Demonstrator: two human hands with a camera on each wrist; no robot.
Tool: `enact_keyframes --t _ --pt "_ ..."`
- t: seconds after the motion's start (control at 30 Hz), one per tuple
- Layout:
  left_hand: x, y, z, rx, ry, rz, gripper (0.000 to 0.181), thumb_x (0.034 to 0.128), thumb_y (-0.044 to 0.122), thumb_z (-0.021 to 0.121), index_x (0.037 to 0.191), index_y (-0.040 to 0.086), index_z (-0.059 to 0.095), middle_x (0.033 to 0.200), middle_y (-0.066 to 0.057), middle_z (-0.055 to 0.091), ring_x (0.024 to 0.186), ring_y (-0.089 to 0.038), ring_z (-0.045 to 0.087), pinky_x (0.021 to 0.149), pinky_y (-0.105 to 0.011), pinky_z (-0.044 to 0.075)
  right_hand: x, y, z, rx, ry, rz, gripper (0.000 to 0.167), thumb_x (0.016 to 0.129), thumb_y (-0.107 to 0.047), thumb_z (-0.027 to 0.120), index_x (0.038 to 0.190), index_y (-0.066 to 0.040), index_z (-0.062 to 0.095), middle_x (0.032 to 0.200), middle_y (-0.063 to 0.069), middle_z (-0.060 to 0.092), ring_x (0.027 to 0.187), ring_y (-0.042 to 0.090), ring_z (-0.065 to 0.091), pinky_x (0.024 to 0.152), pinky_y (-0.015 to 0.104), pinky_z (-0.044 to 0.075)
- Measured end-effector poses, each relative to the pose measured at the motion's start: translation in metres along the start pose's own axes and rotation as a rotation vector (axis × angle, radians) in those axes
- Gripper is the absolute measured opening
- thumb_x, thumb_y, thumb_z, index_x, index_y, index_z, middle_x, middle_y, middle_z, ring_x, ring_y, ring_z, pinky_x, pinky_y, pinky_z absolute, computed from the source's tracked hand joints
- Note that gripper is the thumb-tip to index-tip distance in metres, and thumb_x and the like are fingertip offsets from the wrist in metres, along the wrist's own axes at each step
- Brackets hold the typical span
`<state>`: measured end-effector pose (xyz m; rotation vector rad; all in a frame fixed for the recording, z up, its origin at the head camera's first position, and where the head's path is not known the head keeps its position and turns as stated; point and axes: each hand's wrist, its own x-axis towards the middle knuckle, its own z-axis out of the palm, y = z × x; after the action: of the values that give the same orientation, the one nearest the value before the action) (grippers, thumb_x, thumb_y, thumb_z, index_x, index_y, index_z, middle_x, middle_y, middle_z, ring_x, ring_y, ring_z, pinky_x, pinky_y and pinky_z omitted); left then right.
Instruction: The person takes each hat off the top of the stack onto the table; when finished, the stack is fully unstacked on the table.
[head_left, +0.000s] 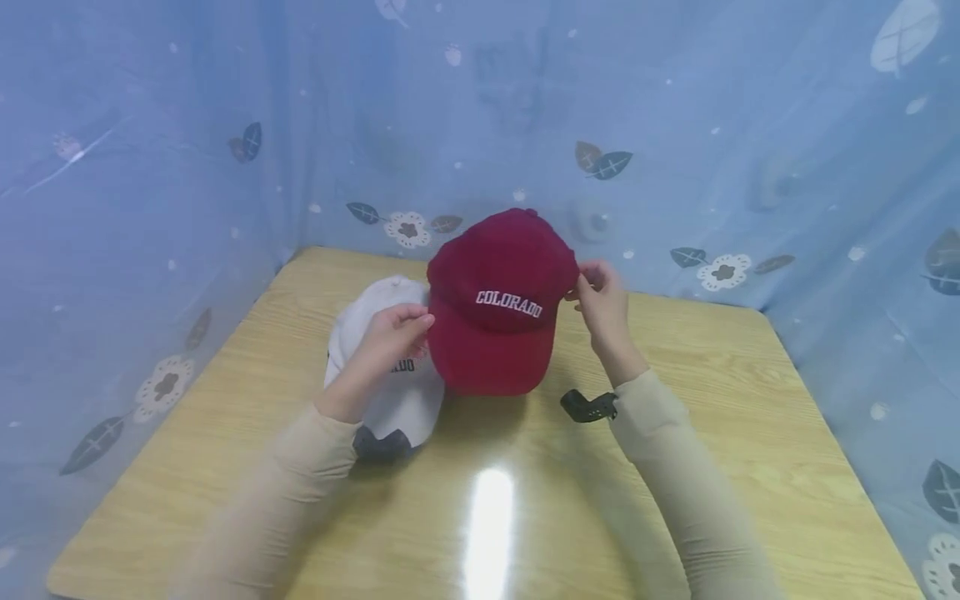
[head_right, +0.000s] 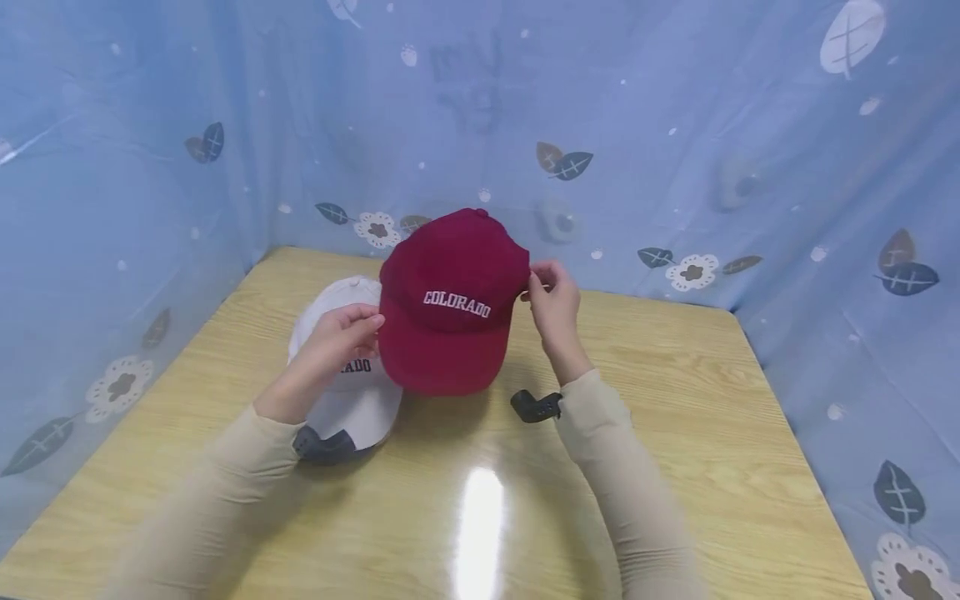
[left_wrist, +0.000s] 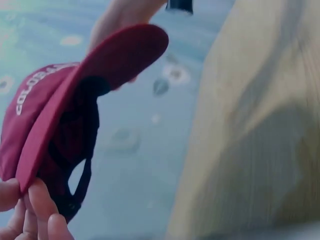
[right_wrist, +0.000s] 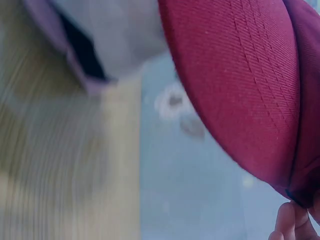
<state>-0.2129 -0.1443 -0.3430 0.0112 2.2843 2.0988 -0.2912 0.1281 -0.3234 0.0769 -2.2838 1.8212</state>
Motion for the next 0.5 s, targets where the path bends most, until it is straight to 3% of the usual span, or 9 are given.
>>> enact_keyframes --t 0.23,0.5 --pt "0.027 -0.015 0.072 -0.070 -0.041 -0.092 0.024 0.0917 0.010 0.054 0.109 -0.006 0.056 0.073 -0.001 0.058 0.058 -0.009 0.054 0.053 -0.019 0.047 0.000 0.023 -0.064 -0.064 0.106 0.058 0.009 0.093 -0.017 0.051 0.084 -0.021 0.053 0.078 -0.008 0.056 0.063 0.005 0.059 0.054 0.018 0.046" --pt "0.032 -0.041 0.133 -0.050 -0.085 -0.151 0.023 0.0917 0.013 0.055 0.107 -0.004 0.059 0.076 -0.003 0.059 0.059 -0.010 0.055 0.052 -0.020 0.047 -0.007 0.052 -0.111 -0.167 0.167 0.124 0.010 0.094 -0.018 0.049 0.085 -0.021 0.052 0.075 -0.015 0.055 0.058 -0.002 0.058 0.051 0.015 0.046"
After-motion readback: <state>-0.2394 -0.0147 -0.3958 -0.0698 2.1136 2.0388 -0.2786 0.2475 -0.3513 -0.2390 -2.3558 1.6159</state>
